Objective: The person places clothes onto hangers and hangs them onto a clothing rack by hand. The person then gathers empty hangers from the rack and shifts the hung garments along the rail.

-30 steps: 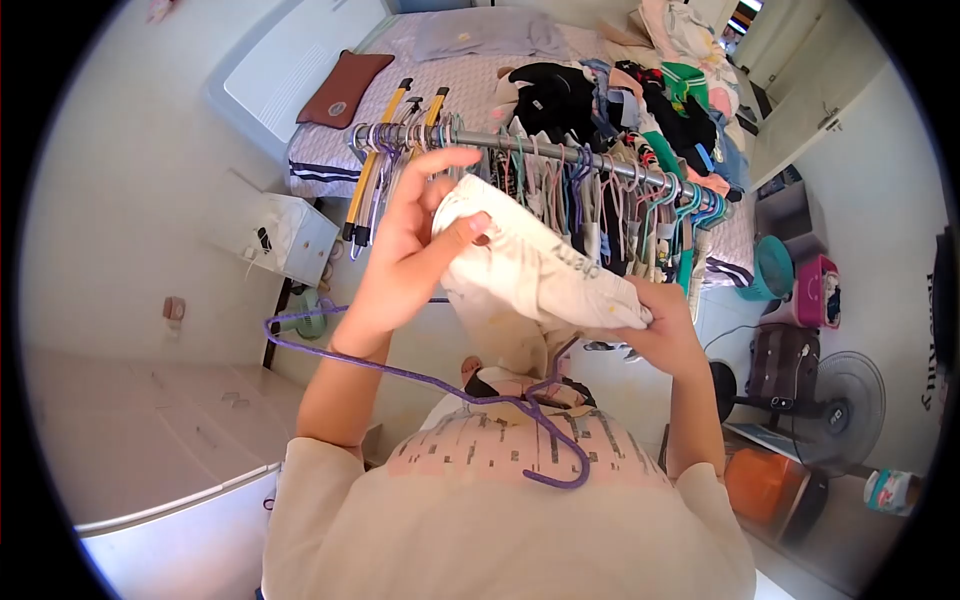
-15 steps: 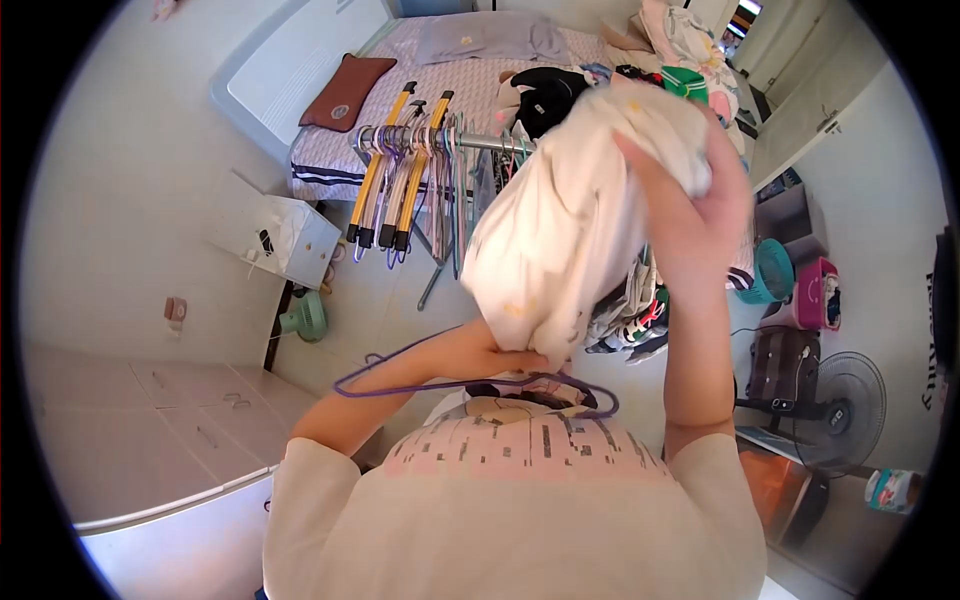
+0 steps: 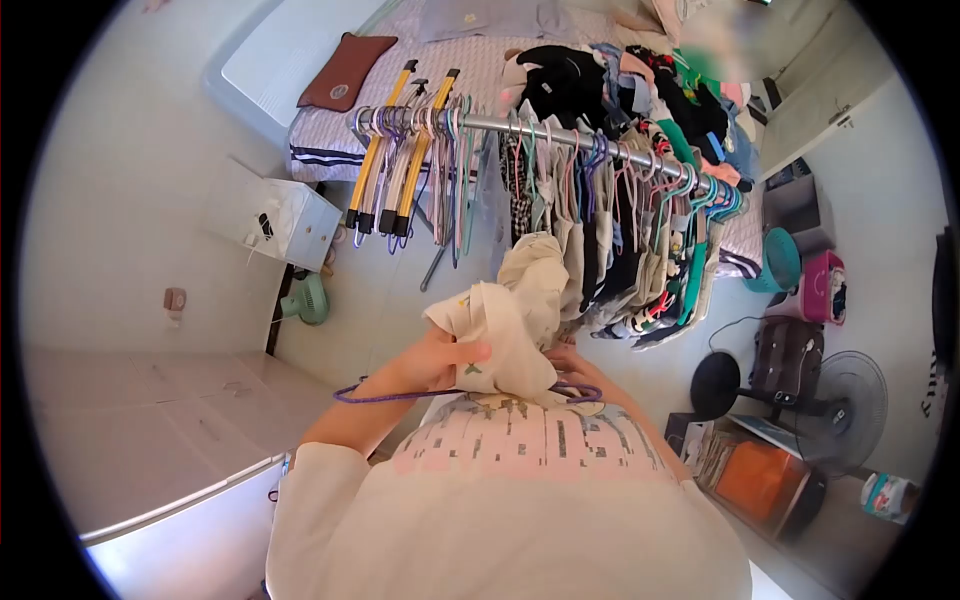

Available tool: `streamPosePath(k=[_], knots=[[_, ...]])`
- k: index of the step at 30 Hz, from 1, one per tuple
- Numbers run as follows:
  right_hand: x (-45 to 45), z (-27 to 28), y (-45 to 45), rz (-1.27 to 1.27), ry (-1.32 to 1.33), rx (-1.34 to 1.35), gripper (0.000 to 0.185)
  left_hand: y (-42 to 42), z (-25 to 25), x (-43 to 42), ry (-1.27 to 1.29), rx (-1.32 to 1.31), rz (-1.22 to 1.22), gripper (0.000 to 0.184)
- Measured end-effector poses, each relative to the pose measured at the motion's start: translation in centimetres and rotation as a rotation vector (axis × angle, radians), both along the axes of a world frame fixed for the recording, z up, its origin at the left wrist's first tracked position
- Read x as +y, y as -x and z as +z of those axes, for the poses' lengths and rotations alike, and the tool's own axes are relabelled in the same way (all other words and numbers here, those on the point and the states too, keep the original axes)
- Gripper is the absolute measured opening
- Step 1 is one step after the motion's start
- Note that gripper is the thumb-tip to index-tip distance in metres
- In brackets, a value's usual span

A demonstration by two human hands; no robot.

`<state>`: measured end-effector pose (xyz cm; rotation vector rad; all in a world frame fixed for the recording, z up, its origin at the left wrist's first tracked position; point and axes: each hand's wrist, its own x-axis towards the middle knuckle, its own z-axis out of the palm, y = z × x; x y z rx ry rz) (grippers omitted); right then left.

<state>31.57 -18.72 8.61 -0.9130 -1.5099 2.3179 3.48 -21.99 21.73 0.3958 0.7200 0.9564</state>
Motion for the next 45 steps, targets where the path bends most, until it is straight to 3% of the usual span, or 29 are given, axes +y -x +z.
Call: streamPosePath(k=[1, 4, 8, 10, 11, 13, 14, 16, 23, 26, 28, 29, 31, 32, 33, 34, 35, 36, 37, 39, 40, 42, 45], knots=[[-0.1, -0.5, -0.3, -0.006, 0.013, 0.004, 0.042, -0.1, -0.1, -0.1, -0.106, 0.047, 0.018, 0.072], [2.1, 2.5, 0.3, 0.215, -0.707, -0.232, 0.057, 0.2, 1.6, 0.5, -0.058, 0.181, -0.008, 0.082], [2.9, -0.9, 1.4, 0.13, -0.719, -0.265, 0.065, 0.8, 2.4, 0.3, 0.032, 0.047, -0.022, 0.081], [3.1, -3.1, 2.6, 0.273, -1.1, -0.559, 0.071, 0.8, 2.4, -0.2, 0.009, -0.006, 0.021, 0.079], [2.9, -5.0, 3.4, 0.28, -1.101, -0.556, 0.071, 0.9, 2.1, -0.4, 0.01, -0.007, 0.028, 0.079], [2.3, -9.0, 5.1, 0.218, -0.68, -0.217, 0.072, 1.3, 1.3, -0.9, -0.045, -0.188, 0.033, 0.068], [2.1, -9.5, 5.8, 0.231, -0.68, -0.209, 0.072, 1.5, 1.4, -1.1, -0.045, -0.184, 0.046, 0.068], [1.4, -10.6, 6.6, 0.248, -0.376, -0.005, 0.071, 1.8, 1.7, -1.9, -0.041, -0.195, 0.159, 0.069], [3.5, 0.0, 7.4, 0.244, -0.129, 0.219, 0.069, 4.5, 2.3, -2.7, -0.127, -0.162, 0.341, 0.075], [4.7, 3.0, 7.4, 0.438, -0.124, 0.138, 0.055, 5.9, 2.8, -3.1, -0.12, -0.11, 0.334, 0.077], [6.3, 4.7, 6.5, 0.436, -0.291, 0.224, 0.033, 6.7, 3.5, -2.8, -0.179, 0.241, 0.264, 0.078], [6.6, 6.7, 5.7, 0.445, -0.294, 0.225, 0.033, 6.6, 4.3, -2.3, -0.181, 0.242, 0.273, 0.078], [7.0, 12.2, 4.2, 0.264, -0.216, 0.024, 0.015, 5.7, 6.1, -1.0, -0.05, 0.379, 0.315, 0.08], [6.6, 14.7, 4.1, 0.27, -0.217, 0.022, 0.015, 5.8, 4.4, -0.4, -0.168, 0.56, 0.23, 0.069], [5.9, 17.2, 4.1, 0.176, -0.504, -0.045, 0.013, 6.0, 3.4, 0.3, -0.166, 0.556, 0.233, 0.069], [5.4, 18.5, 4.0, 0.078, -0.789, -0.114, 0.012, 6.1, 2.6, 1.1, -0.274, 0.852, 0.137, 0.062], [5.3, 18.9, 3.8, 0.08, -0.791, -0.12, 0.012, 6.0, 2.4, 1.7, -0.384, 1.146, 0.034, 0.055], [5.3, 19.2, 3.6, -0.162, -0.901, -0.165, 0.011, 5.7, 3.0, 2.1, -0.42, 1.362, 0.009, 0.047], [5.2, 19.5, 3.3, -0.411, -1.005, -0.21, 0.011, 5.3, 3.1, 2.3, -0.429, 1.357, 0.007, 0.047], [5.6, 19.6, 2.8, -0.42, -0.931, -0.17, 0.012, 4.3, 3.6, 3.0, -0.502, 1.341, 0.02, 0.044], [5.6, 19.2, 2.5, -0.494, -1.062, -0.216, 0.013, 4.0, 4.5, 3.2, -0.51, 1.338, 0.018, 0.044], [5.9, 19.1, 1.8, -0.59, -1.309, -0.286, 0.016, 3.1, 8.4, 3.7, -0.261, 1.323, -0.453, 0.041], [6.2, 19.2, 0.5, -0.663, -1.545, -0.329, 0.018, 2.9, 8.9, 4.1, -0.435, 1.484, -0.37, 0.039]])
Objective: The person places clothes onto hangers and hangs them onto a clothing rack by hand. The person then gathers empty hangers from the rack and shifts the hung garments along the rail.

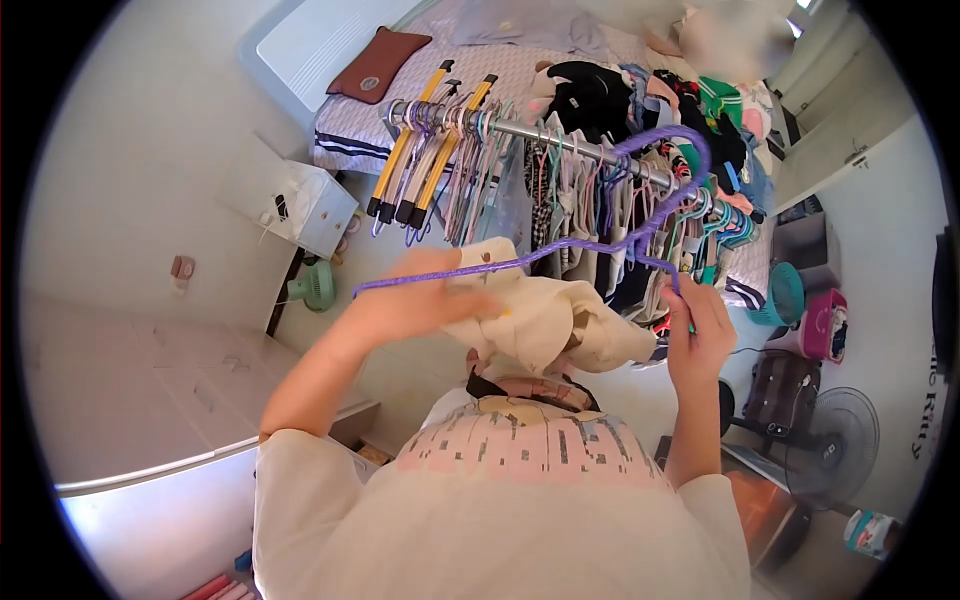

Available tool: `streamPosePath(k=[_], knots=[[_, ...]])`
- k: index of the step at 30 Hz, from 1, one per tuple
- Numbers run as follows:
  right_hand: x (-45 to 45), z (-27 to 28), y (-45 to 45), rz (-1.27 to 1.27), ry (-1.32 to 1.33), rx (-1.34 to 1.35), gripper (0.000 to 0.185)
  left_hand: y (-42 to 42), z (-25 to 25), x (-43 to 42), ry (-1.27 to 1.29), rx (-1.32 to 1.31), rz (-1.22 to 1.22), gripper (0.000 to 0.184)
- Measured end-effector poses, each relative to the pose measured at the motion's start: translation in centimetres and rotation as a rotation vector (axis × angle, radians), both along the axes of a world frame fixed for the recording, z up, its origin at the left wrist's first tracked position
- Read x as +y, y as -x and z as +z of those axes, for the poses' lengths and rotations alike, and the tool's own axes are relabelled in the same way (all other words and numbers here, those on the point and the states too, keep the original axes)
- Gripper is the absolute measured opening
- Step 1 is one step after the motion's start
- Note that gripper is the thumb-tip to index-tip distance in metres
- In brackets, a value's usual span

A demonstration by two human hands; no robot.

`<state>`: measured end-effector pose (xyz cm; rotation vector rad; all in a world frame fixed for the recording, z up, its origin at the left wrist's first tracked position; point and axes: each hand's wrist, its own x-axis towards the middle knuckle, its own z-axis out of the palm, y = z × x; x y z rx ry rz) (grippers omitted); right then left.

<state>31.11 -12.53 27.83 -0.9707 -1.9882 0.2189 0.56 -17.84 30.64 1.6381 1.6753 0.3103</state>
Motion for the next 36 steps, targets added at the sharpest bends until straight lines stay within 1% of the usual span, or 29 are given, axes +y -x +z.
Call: streamPosePath(k=[1, 2, 3, 4, 6, 7, 8, 10, 11, 13, 14, 16, 17, 18, 19, 20, 21, 22, 23, 24, 26, 27, 28, 30, 31, 32, 33, 34, 36], knots=[[0.1, 0.4, -0.3, 0.003, -0.074, 0.001, 0.02, 0.1, -0.2, 0.3, -0.006, 0.0, -0.004, 0.039], [0.1, 0.7, -0.4, -0.001, -0.08, 0.001, 0.02, 0.4, -0.8, 0.8, -0.255, 0.051, 0.13, 0.042], [0.0, 0.9, -0.4, 0.033, -0.175, -0.001, 0.021, 0.7, -1.3, 1.4, -0.506, 0.102, 0.263, 0.046], [-0.1, 1.2, -0.5, 0.064, -0.27, -0.002, 0.022, 0.8, -1.4, 2.1, -0.512, 0.102, 0.257, 0.046], [-0.2, 1.9, -0.4, 0.016, -0.32, -0.047, 0.024, 0.4, -1.8, 3.4, -0.798, 0.227, 0.394, 0.049], [0.2, 2.2, -0.7, -0.047, -0.331, -0.079, 0.024, -0.2, -2.5, 3.4, -0.785, 0.257, 0.349, 0.054], [0.8, 2.5, -0.9, -0.111, -0.344, -0.113, 0.023, -0.8, -2.2, 3.0, -0.795, 0.25, 0.341, 0.054], [1.9, 3.1, -1.4, -0.153, -0.397, -0.112, 0.021, -1.9, -1.4, 2.1, -1.013, 0.278, -0.168, 0.048], [2.1, 3.5, -1.8, -0.169, -0.403, -0.086, 0.02, -1.7, -1.5, 1.8, -1.023, 0.272, -0.17, 0.048], [1.9, 4.8, -2.4, -0.201, -0.366, -0.013, 0.018, -0.1, -2.2, 1.1, -1.061, 0.425, -0.449, 0.043], [1.6, 5.5, -2.5, -0.201, -0.372, -0.015, 0.018, 0.5, -2.9, 1.1, -1.066, 0.425, -0.447, 0.043], [1.1, 6.6, -2.4, -0.074, -0.32, -0.001, 0.016, 1.6, -4.4, 1.1, -1.115, 0.253, -0.178, 0.04], [1.0, 6.9, -2.0, -0.063, -0.363, 0.006, 0.015, 1.5, -4.4, 1.0, -1.12, 0.257, -0.175, 0.04], [0.9, 7.5, -1.8, -0.056, -0.368, 0.008, 0.015, 1.1, -4.4, 0.8, -1.336, 0.343, -0.08, 0.035], [0.8, 8.1, -1.5, -0.117, -0.385, 0.015, 0.014, 0.6, -4.4, 0.8, -1.551, 0.433, 0.022, 0.03], [0.8, 8.7, -1.3, -0.18, -0.405, 0.025, 0.014, -0.6, -4.8, 1.1, -1.559, 0.441, 0.029, 0.03], [0.8, 9.1, -1.0, -0.207, -0.379, 0.05, 0.014, -2.2, -5.6, 2.0, -1.655, -0.065, 0.366, 0.025], [0.9, 9.2, -0.9, -0.205, -0.39, 0.055, 0.014, -3.1, -6.4, 2.4, -1.659, -0.596, 0.689, 0.019], [1.1, 9.3, -0.8, -0.188, -0.359, 0.068, 0.014, -3.3, -7.3, 2.3, -1.371, -0.814, 0.728, 0.015], [1.3, 9.4, -0.7, -0.167, -0.327, 0.079, 0.014, -3.2, -7.8, 2.2, -1.381, -0.817, 0.731, 0.015], [2.0, 9.1, -0.4, -0.137, -0.34, 0.077, 0.015, -2.8, -8.7, 2.2, -0.973, -0.697, 0.653, 0.017], [2.3, 8.7, -0.4, -0.136, -0.337, 0.066, 0.015, -1.7, -8.9, 2.4, -1.1, -0.385, 0.591, 0.014], [2.7, 8.3, -0.4, -0.137, -0.334, 0.056, 0.015, -1.0, -8.9, 2.4, -1.112, -0.383, 0.594, 0.014], [3.1, 7.4, -0.5, -0.126, -0.362, 0.064, 0.015, -0.2, -7.5, 1.8, -1.164, -0.06, 0.56, 0.011], [3.3, 7.0, -0.5, -0.136, -0.322, 0.055, 0.015, 0.5, -7.3, 1.6, -1.169, -0.056, 0.563, 0.011], [3.5, 6.6, -0.5, -0.146, -0.28, 0.046, 0.015, 1.2, -7.1, 1.3, -1.107, -0.045, 0.664, 0.012], [3.9, 6.1, -0.7, -0.138, -0.293, 0.045, 0.016, 2.0, -6.9, 1.0, -1.042, -0.033, 0.76, 0.013], [4.0, 5.7, -0.9, -0.14, -0.293, 0.049, 0.016, 2.9, -6.6, 0.8, -1.044, -0.03, 0.757, 0.013], [4.2, 5.0, -1.2, -0.11, -0.162, 0.082, 0.015, 4.3, -5.1, 0.9, -1.079, -0.298, 0.94, 0.013]])
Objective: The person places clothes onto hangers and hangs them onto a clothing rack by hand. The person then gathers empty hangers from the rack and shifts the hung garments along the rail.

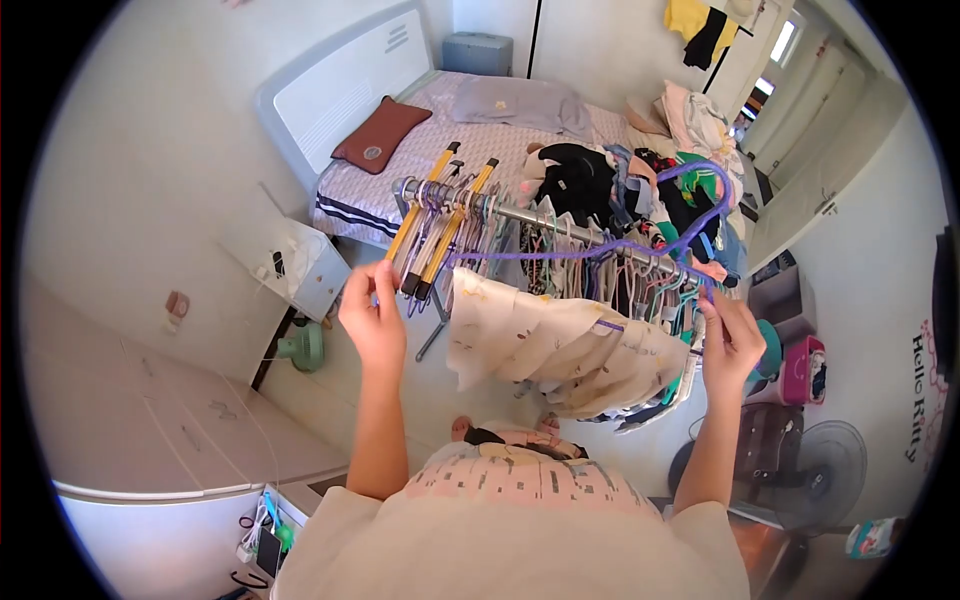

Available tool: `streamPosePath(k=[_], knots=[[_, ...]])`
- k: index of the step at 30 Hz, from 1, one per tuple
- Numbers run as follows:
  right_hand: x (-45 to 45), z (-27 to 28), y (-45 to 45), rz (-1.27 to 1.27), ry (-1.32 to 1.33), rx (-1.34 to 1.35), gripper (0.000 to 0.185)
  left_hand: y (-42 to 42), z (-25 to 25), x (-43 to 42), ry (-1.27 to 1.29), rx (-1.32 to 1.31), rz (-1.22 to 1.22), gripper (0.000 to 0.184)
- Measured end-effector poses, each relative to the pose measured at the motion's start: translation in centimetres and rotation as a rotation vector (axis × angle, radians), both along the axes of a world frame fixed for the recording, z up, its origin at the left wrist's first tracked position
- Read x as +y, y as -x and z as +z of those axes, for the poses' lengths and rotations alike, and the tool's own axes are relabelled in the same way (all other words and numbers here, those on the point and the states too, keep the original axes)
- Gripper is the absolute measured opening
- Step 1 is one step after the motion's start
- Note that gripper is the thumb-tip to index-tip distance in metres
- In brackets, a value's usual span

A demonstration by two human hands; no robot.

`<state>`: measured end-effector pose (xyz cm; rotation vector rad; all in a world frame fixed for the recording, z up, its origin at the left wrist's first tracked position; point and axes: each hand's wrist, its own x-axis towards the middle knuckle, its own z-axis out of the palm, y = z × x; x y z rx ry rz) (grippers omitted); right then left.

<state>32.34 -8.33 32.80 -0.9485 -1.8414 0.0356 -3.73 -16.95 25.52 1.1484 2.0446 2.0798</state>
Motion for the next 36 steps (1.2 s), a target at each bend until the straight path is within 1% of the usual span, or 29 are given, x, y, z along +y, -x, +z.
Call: streamPosePath(k=[1, 2, 3, 4, 6, 7, 8, 10, 11, 12, 14, 15, 16, 18, 19, 20, 21, 22, 23, 24, 25, 26, 28, 29, 30, 32, 33, 35, 36], knots=[[0.2, -0.4, 0.0, -0.005, -0.002, 0.002, 0.015, -0.2, 1.3, 0.5, -0.002, 0.002, -0.005, 0.013], [0.4, -0.7, 0.2, 0.038, -0.011, 0.029, 0.014, -0.9, 3.5, 1.2, -0.049, 0.479, 0.051, 0.021], [0.5, -0.8, 0.4, 0.08, -0.019, 0.056, 0.014, -1.4, 4.7, 1.5, -0.098, 0.956, 0.106, 0.032], [0.3, -0.4, 0.6, 0.069, -0.018, 0.055, 0.014, -1.7, 4.6, 1.7, -0.101, 0.955, 0.095, 0.032], [0.3, 0.9, 1.0, 0.078, 0.038, -0.003, 0.013, -2.0, 4.3, 2.0, 0.315, 0.671, -0.593, 0.044], [0.8, 1.0, 0.9, 0.112, 0.04, -0.014, 0.014, -1.2, 4.3, 2.7, 0.432, 0.575, -0.733, 0.038], [1.3, 1.0, 1.0, 0.095, 0.043, -0.008, 0.014, -0.8, 4.7, 3.3, 0.432, 0.583, -0.749, 0.038], [2.0, 1.0, 1.3, 0.185, -0.015, 0.052, 0.012, -0.6, 5.5, 4.3, 0.679, 0.421, -1.122, 0.029], [2.3, 0.6, 1.0, 0.155, -0.001, 0.049, 0.016, -1.0, 6.3, 4.5, 0.709, 0.454, -1.189, 0.02], [2.5, 0.4, 0.9, 0.136, 0.0, 0.049, 0.016, -1.3, 6.0, 4.7, 0.707, 0.461, -1.207, 0.02], [2.9, -0.1, 1.1, 0.075, -0.171, 0.127, 0.027, -1.6, 5.1, 4.1, 0.71, 0.229, -1.173, 0.016], [2.9, -1.2, 0.8, -0.042, -0.218, 0.188, 0.034, -1.7, 4.8, 3.5, 0.725, 0.266, -1.151, 0.011], [2.9, -3.3, 0.5, -0.062, -0.216, 0.189, 0.034, -1.6, 4.0, 2.9, 0.729, 0.275, -1.169, 0.011], [2.5, -9.0, -0.2, -0.15, -0.064, 0.739, 0.031, -1.4, 1.1, 1.9, 0.639, 0.267, -1.128, 0.01], [2.0, -12.5, -0.7, -0.121, 0.095, 0.809, 0.025, -1.4, 0.0, 1.2, 0.639, 0.275, -1.143, 0.01], [1.2, -15.2, -1.1, -0.087, 0.256, 0.878, 0.02, -1.4, -1.0, 0.4, 0.649, 0.185, -1.104, 0.009], [0.0, -16.3, -0.9, -0.122, 0.529, 0.714, 0.018, -1.3, -1.8, -0.3, 0.661, 0.094, -1.061, 0.009], [-1.0, -16.9, -0.2, -0.153, 0.797, 0.539, 0.017, -1.4, -2.3, -0.9, 0.667, 0.099, -1.069, 0.009], [-1.7, -17.3, 0.6, -0.159, 0.801, 0.545, 0.017, -1.4, -2.8, -1.5, 0.652, 0.038, -1.052, 0.01], [-2.3, -17.6, 1.4, 0.039, 0.964, 0.719, 0.018, -1.3, -3.2, -2.0, 0.64, -0.025, -1.032, 0.01], [-2.8, -17.9, 1.8, 0.246, 1.119, 0.89, 0.019, -1.1, -3.7, -2.3, 0.65, -0.029, -1.034, 0.01], [-3.1, -17.5, 1.7, 0.242, 1.129, 0.89, 0.019, -0.8, -4.2, -2.6, 0.605, -0.014, -1.027, 0.011], [-3.3, -16.1, 1.3, 0.316, 1.083, 0.579, 0.022, -0.7, -4.5, -3.2, 0.565, -0.004, -1.015, 0.012], [-3.3, -15.8, 1.2, 0.375, 1.097, 0.574, 0.023, -0.9, -4.5, -3.5, 0.566, -0.005, -0.99, 0.012], [-3.6, -15.4, 1.1, 0.375, 1.101, 0.572, 0.023, -0.9, -4.5, -3.7, 0.566, -0.005, -0.964, 0.012], [-3.9, -14.3, 1.0, 0.411, 1.341, 0.455, 0.023, -1.0, -4.9, -4.1, 0.556, 0.007, -0.95, 0.012], [-3.8, -14.2, 1.1, 0.411, 1.345, 0.453, 0.023, -1.0, -5.1, -4.3, 0.545, 0.022, -0.937, 0.013], [-3.2, -13.9, 1.5, 0.404, 1.126, 0.668, 0.021, -0.9, -4.8, -4.7, 0.557, 0.024, -0.936, 0.013], [-3.0, -14.3, 1.5, 0.408, 1.127, 0.666, 0.021, -0.8, -4.7, -4.9, 0.566, 0.032, -0.937, 0.013]])
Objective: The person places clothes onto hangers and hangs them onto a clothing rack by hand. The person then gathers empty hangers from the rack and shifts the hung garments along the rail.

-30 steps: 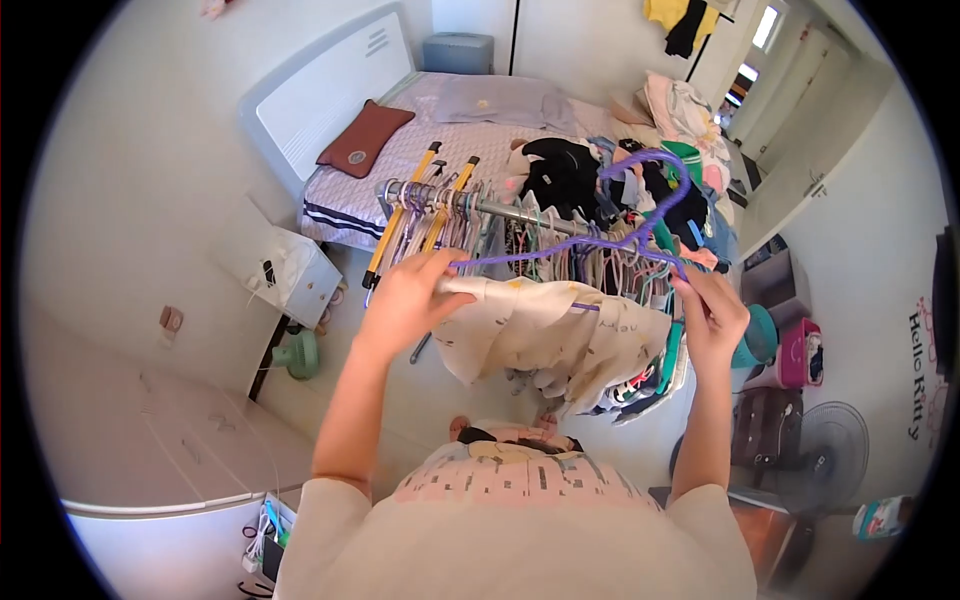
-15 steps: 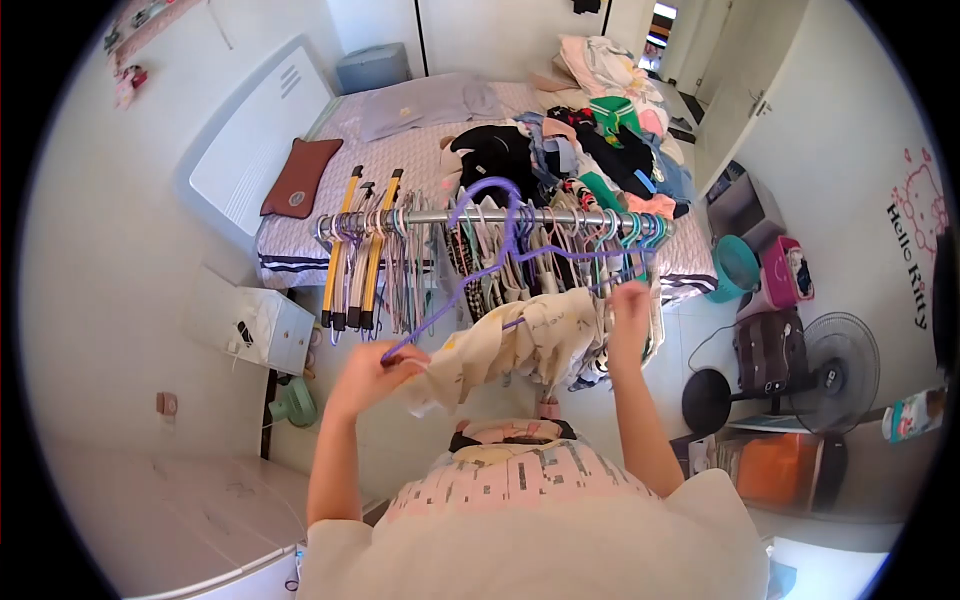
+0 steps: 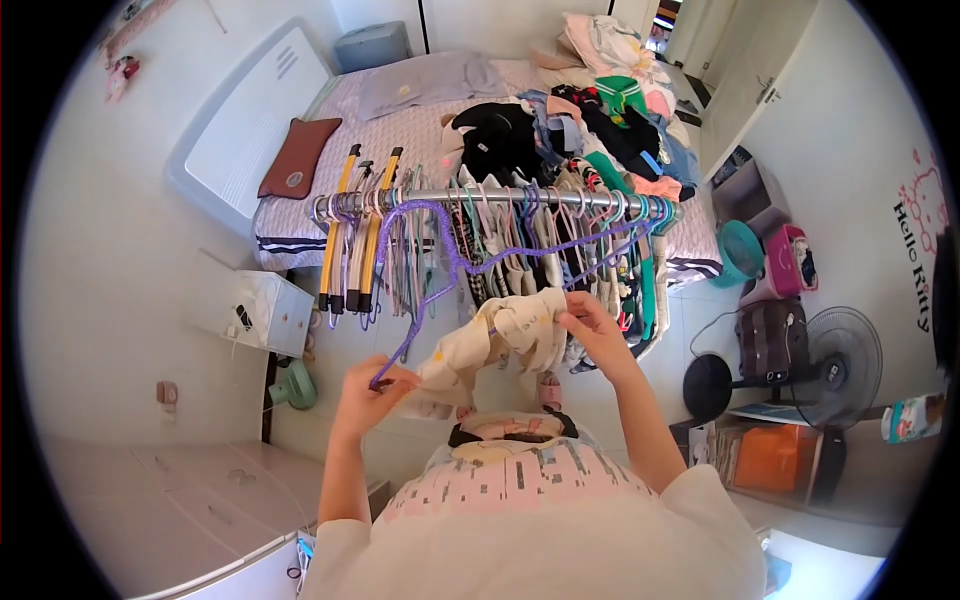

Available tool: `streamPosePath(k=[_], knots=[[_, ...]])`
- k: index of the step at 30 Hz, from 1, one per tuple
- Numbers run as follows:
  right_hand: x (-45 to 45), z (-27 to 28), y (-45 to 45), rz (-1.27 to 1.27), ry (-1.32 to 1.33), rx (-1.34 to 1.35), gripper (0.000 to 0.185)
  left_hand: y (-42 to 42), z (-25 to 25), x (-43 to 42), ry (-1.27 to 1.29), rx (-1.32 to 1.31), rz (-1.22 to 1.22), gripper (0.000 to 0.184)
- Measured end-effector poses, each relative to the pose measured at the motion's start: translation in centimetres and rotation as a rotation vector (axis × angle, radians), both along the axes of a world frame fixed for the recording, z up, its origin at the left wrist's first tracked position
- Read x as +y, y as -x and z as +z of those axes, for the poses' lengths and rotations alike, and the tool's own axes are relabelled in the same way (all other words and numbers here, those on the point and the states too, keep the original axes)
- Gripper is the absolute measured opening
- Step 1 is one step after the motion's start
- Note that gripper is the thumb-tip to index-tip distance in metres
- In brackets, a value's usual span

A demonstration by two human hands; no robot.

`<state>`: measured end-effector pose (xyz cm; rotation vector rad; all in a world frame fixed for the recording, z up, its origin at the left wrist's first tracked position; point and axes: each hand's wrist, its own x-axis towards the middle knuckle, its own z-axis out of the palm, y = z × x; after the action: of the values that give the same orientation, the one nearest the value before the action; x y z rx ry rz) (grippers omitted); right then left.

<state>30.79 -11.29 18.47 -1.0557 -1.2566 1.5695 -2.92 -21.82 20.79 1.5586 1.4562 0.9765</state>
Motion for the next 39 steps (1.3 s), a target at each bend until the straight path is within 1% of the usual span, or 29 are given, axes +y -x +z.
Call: streamPosePath(k=[2, 4, 6, 7, 8, 9, 10, 11, 13, 14, 16, 17, 20, 21, 22, 24, 25, 26, 28, 29, 30, 32, 33, 34, 36, 37, 39], knots=[[0.3, -0.8, 0.3, -0.045, -0.321, -0.257, 0.019, 0.2, -0.8, -0.4, 0.005, -0.025, 0.006, 0.015], [-0.2, -0.1, 0.5, -0.022, -0.357, -0.214, 0.017, 0.3, -0.8, -0.8, 0.006, -0.044, 0.008, 0.016], [-0.9, 2.3, 1.0, -0.016, -0.208, 0.124, 0.015, 0.2, -0.2, -0.7, 0.007, 0.063, 0.089, 0.018], [-0.7, 3.3, 0.9, -0.19, -0.159, 0.128, 0.015, 0.4, 0.0, -0.9, 0.006, 0.068, 0.087, 0.018], [0.0, 3.9, 0.5, -0.421, -0.016, 0.188, 0.014, 0.7, 0.0, -1.3, -0.045, 0.132, 0.103, 0.019], [1.4, 4.2, -0.1, -0.544, -0.079, 0.258, 0.016, 1.0, 0.1, -1.6, -0.096, 0.194, 0.12, 0.02], [2.4, 4.4, -0.7, -0.669, -0.144, 0.328, 0.018, 1.3, 0.1, -2.1, -0.099, 0.195, 0.116, 0.02], [2.5, 4.4, -1.5, -0.675, -0.147, 0.329, 0.018, 1.8, 0.1, -2.5, -0.14, 0.177, 0.134, 0.02], [3.0, 4.6, -2.6, -0.389, -0.25, -0.535, 0.026, 2.7, 0.1, -2.8, -0.189, 0.158, 0.154, 0.02], [2.9, 5.0, -2.6, -0.388, -0.251, -0.534, 0.026, 3.1, 0.0, -3.0, -0.173, 0.121, 0.168, 0.021], [2.3, 6.1, -2.5, -0.065, -0.026, -0.344, 0.035, 3.4, 0.0, -3.2, -0.152, 0.087, 0.178, 0.022], [2.8, 6.5, -3.3, -0.026, 0.143, -0.175, 0.041, 3.4, 0.2, -3.3, -0.153, 0.087, 0.177, 0.022], [3.6, 6.1, -4.3, -0.097, 0.171, -0.116, 0.043, 3.1, 1.1, -3.0, -0.175, 0.085, 0.187, 0.023], [3.5, 6.3, -4.2, -0.07, 0.001, -0.202, 0.04, 3.1, 1.3, -2.9, -0.189, 0.09, 0.198, 0.022], [3.1, 6.4, -3.6, -0.066, 0.001, -0.202, 0.04, 3.1, 1.5, -2.9, -0.188, 0.09, 0.201, 0.022], [1.7, 6.7, -2.0, -0.111, 0.085, -0.141, 0.033, 3.0, 1.7, -2.7, -0.19, 0.067, 0.225, 0.021], [1.3, 6.2, -2.0, -0.046, 0.081, -0.172, 0.031, 2.8, 1.6, -2.5, -0.19, 0.064, 0.225, 0.021], [1.2, 5.9, -1.9, -0.045, 0.08, -0.178, 0.031, 2.6, 1.3, -2.1, -0.219, 0.075, 0.208, 0.02], [1.0, 5.0, -1.6, 0.022, 0.103, -0.09, 0.032, 2.4, 1.1, -1.7, -0.242, 0.084, 0.194, 0.02], [1.0, 4.8, -1.5, -0.019, 0.109, -0.034, 0.029, 2.4, 1.2, -1.5, -0.2, 0.111, 0.138, 0.02], [1.0, 5.0, -1.4, -0.014, 0.113, -0.037, 0.029, 2.3, 1.4, -1.4, -0.157, 0.139, 0.082, 0.02], [0.7, 6.1, -0.8, -0.092, 0.116, 0.401, 0.026, 2.2, 2.5, -0.9, -0.12, 0.148, 0.046, 0.022], [0.6, 6.7, -0.7, -0.111, 0.162, 0.476, 0.027, 2.1, 2.8, -0.7, -0.089, 0.158, 0.006, 0.024], [0.6, 7.0, -0.7, -0.11, 0.162, 0.474, 0.027, 2.0, 2.8, -0.7, -0.089, 0.156, 0.007, 0.024], [0.8, 7.3, -0.7, -0.066, 0.107, 0.42, 0.035, 1.7, 2.7, -0.6, 0.028, 0.228, 0.035, 0.026], [1.0, 7.2, -0.7, -0.063, 0.108, 0.419, 0.035, 1.6, 2.5, -0.6, 0.028, 0.226, 0.037, 0.026], [1.3, 7.0, -0.5, 0.021, -0.007, 0.373, 0.045, 1.3, 1.7, -0.3, 0.189, 0.275, -0.049, 0.028]])
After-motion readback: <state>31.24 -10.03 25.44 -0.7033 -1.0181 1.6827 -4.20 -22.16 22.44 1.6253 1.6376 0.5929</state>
